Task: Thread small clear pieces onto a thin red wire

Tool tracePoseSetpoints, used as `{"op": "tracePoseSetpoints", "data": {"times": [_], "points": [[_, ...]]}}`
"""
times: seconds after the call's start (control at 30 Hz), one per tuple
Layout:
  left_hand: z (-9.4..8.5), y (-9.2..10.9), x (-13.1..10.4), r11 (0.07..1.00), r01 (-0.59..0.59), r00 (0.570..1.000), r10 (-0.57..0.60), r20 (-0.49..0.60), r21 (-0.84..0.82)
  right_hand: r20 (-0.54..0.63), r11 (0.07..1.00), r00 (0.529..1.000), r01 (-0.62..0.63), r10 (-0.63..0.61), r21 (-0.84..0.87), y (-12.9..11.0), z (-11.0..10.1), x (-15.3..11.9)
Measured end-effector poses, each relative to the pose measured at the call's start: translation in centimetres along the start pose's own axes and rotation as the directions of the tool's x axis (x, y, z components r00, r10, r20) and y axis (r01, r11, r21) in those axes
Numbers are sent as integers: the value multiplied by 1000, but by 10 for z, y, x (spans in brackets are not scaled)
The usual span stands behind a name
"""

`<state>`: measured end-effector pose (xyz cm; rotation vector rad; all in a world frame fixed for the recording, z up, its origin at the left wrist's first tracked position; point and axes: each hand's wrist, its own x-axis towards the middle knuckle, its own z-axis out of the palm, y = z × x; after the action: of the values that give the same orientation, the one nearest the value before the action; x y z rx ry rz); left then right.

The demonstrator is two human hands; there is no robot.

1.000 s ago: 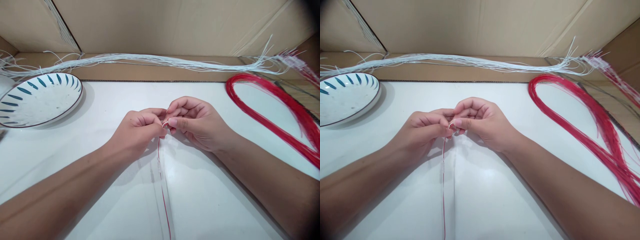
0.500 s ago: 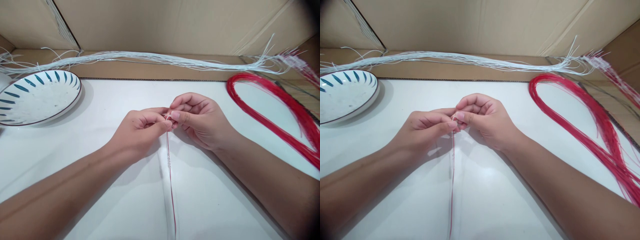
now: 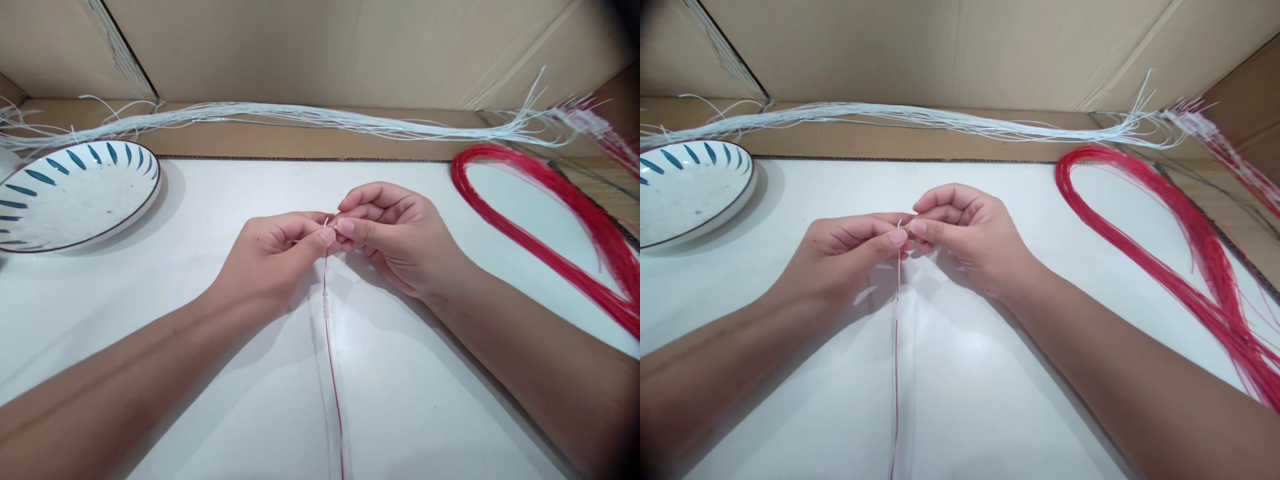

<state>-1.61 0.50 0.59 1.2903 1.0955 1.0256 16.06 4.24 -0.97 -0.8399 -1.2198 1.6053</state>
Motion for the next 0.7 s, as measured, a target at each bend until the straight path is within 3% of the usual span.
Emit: {"op": "tracePoseSetpoints", "data": {"times": [0.17, 0.7], "points": [[-1, 0, 1, 1000, 11, 999, -11, -51, -6, 11, 1000, 1000, 8, -8, 3, 1, -3, 1], [-2, 0, 2, 992, -23, 1000, 25, -12, 123, 73, 1000, 997, 30, -29, -9, 1, 1, 3]]}}
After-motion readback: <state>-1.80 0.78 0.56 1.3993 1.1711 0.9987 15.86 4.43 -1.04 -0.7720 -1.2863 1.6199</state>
